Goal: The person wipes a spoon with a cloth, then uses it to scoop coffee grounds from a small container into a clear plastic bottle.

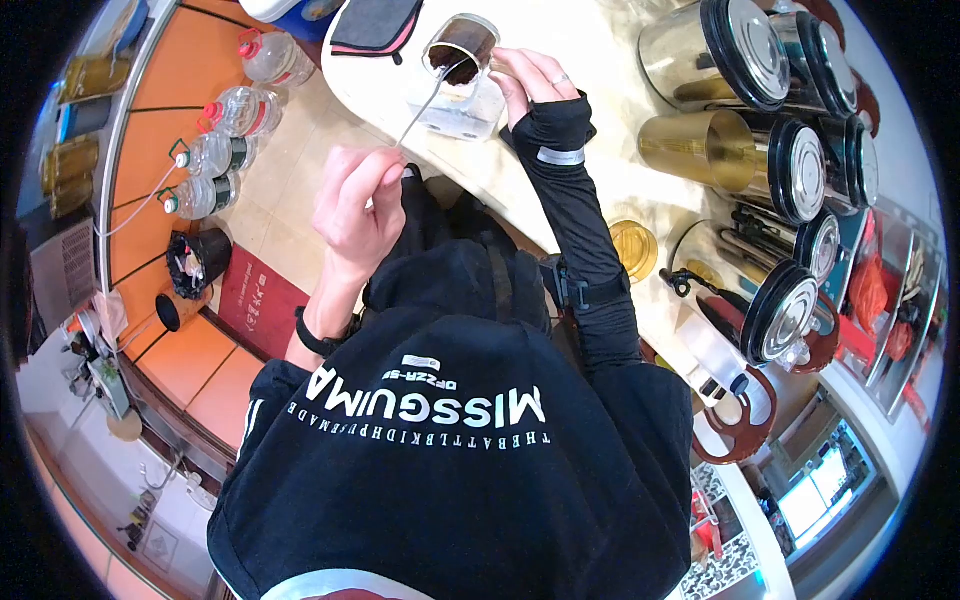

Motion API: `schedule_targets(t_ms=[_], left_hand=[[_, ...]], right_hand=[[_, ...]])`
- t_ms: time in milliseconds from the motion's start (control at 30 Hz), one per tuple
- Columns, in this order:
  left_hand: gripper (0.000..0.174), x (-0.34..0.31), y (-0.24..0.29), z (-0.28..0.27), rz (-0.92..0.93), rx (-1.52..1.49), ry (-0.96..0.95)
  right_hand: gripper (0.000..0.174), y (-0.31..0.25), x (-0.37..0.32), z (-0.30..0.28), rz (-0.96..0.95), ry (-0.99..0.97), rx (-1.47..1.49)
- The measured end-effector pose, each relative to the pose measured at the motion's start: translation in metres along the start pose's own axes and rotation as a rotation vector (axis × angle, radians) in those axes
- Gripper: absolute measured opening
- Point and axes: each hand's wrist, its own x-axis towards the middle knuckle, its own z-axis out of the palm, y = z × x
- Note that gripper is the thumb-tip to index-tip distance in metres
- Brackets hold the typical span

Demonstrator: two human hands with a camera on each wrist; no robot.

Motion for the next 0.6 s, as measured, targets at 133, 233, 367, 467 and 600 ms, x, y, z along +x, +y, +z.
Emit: schedule_targets(t_ms=[133,233,367,467,600], left_hand=[[0.017,0.0022,0.0022,-0.0035,-0.014,-0.001,0.018],[0.016,0.0079,-0.0003,-0.0010,-0.002,-0.006,0.028],[0.017,0.0081,-0.0016,0.0034,0.006,-0.011,0.020],[0.018,0.0003,0.0018,-0.0015,-0.023,0.003,-0.008],[0.019,0.0008,0.0049,-0.0052,-0.016,-0.006,0.021]], right_hand=[[0.026,0.0029,-0.0020,0.0010,0.007,-0.001,0.003],[0.025,0.0027,-0.0019,0.0011,0.002,0.006,0.001],[0.025,0.0020,-0.0017,0.0011,-0.005,0.005,-0.015],[0.025,0.0030,-0.0023,0.0004,-0.006,0.002,-0.026],[0.024,0.0028,-0.0035,0.0013,0.007,0.018,0.008]])
